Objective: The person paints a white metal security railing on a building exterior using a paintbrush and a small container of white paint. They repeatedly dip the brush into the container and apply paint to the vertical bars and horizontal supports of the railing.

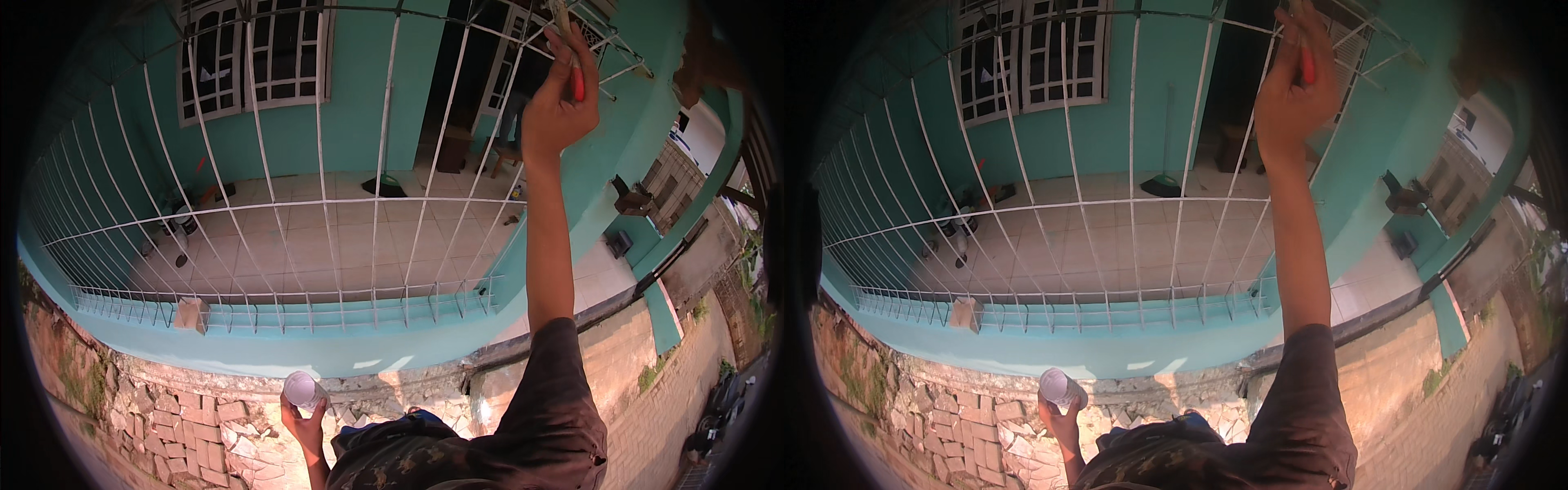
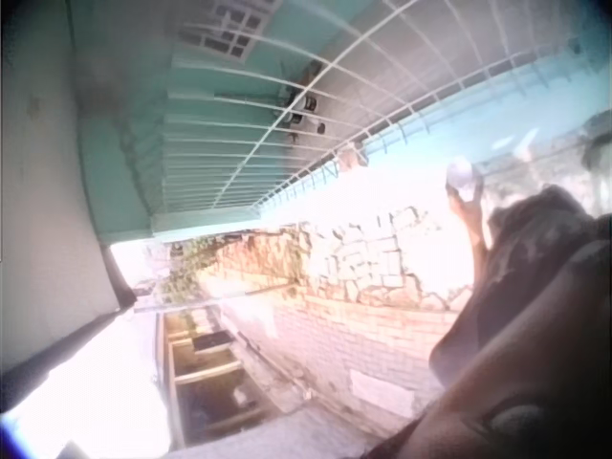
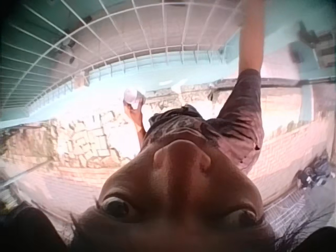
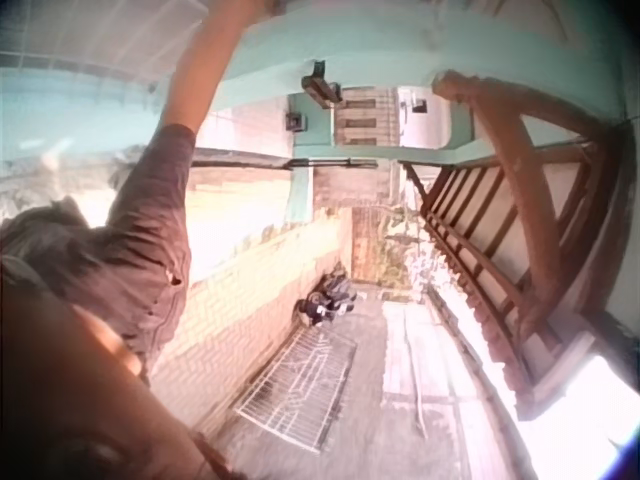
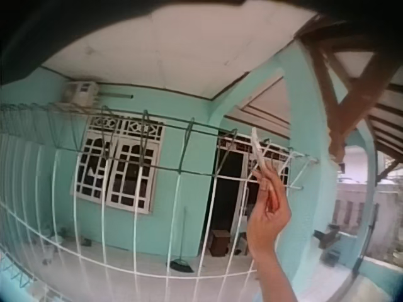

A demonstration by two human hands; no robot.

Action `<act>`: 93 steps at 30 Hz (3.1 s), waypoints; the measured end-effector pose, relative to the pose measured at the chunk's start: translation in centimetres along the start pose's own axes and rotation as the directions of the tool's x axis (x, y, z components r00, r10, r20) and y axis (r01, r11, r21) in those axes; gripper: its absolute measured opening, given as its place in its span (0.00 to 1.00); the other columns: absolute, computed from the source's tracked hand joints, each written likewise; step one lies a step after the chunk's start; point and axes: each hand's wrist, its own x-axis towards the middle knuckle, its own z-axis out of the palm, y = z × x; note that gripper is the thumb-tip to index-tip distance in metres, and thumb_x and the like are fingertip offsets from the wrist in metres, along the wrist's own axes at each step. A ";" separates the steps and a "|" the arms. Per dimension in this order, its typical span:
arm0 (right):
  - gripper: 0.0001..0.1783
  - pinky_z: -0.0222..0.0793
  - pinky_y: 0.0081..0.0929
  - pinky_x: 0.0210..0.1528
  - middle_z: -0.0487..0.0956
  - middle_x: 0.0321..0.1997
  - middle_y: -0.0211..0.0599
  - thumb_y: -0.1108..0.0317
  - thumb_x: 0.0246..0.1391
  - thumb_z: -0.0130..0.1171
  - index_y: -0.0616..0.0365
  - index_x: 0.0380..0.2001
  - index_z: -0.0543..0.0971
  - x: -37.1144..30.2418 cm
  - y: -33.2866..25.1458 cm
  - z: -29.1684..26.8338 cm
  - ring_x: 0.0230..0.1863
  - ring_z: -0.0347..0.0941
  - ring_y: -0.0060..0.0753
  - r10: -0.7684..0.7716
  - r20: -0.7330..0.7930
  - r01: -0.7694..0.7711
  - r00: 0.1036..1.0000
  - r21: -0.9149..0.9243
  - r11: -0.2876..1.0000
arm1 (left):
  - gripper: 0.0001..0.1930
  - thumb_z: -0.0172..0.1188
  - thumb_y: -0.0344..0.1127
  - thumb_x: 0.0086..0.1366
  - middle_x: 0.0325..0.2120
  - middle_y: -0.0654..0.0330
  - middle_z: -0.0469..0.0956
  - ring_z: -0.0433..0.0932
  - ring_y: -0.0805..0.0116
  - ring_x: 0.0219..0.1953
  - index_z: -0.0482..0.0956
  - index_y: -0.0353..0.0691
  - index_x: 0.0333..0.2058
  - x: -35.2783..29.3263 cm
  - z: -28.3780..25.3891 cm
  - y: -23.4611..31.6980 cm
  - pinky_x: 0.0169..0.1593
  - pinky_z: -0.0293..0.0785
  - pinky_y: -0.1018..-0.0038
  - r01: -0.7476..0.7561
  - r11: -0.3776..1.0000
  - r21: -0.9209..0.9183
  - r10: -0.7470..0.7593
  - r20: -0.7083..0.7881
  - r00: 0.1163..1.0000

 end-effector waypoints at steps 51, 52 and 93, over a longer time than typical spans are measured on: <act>0.20 0.77 0.27 0.55 0.85 0.53 0.45 0.82 0.64 0.55 0.63 0.58 0.78 -4.2 2.8 1.0 0.53 0.84 0.35 0.037 0.190 -0.020 0.981 -0.090 0.996 | 0.45 0.71 0.17 0.51 0.64 0.48 0.66 0.65 0.57 0.68 0.60 0.29 0.68 1.8 -5.0 -2.2 0.71 0.58 0.64 0.010 1.000 0.006 -0.010 0.082 0.997; 0.17 0.77 0.26 0.55 0.85 0.54 0.46 0.80 0.66 0.55 0.65 0.57 0.79 -4.0 2.4 1.6 0.52 0.84 0.35 -0.039 0.122 0.049 0.992 -0.083 0.995 | 0.43 0.72 0.18 0.51 0.62 0.49 0.68 0.67 0.57 0.65 0.63 0.29 0.66 1.8 -4.9 -2.2 0.70 0.60 0.63 -0.010 1.000 -0.011 0.010 0.055 0.998; 0.13 0.75 0.29 0.60 0.83 0.56 0.48 0.75 0.71 0.52 0.68 0.53 0.79 -9.3 0.6 3.1 0.55 0.83 0.35 0.098 0.240 -0.085 0.966 -0.063 0.994 | 0.44 0.71 0.16 0.51 0.65 0.47 0.66 0.63 0.57 0.69 0.62 0.31 0.68 1.5 -5.7 -2.9 0.73 0.56 0.62 -0.021 1.000 0.012 0.020 0.062 0.998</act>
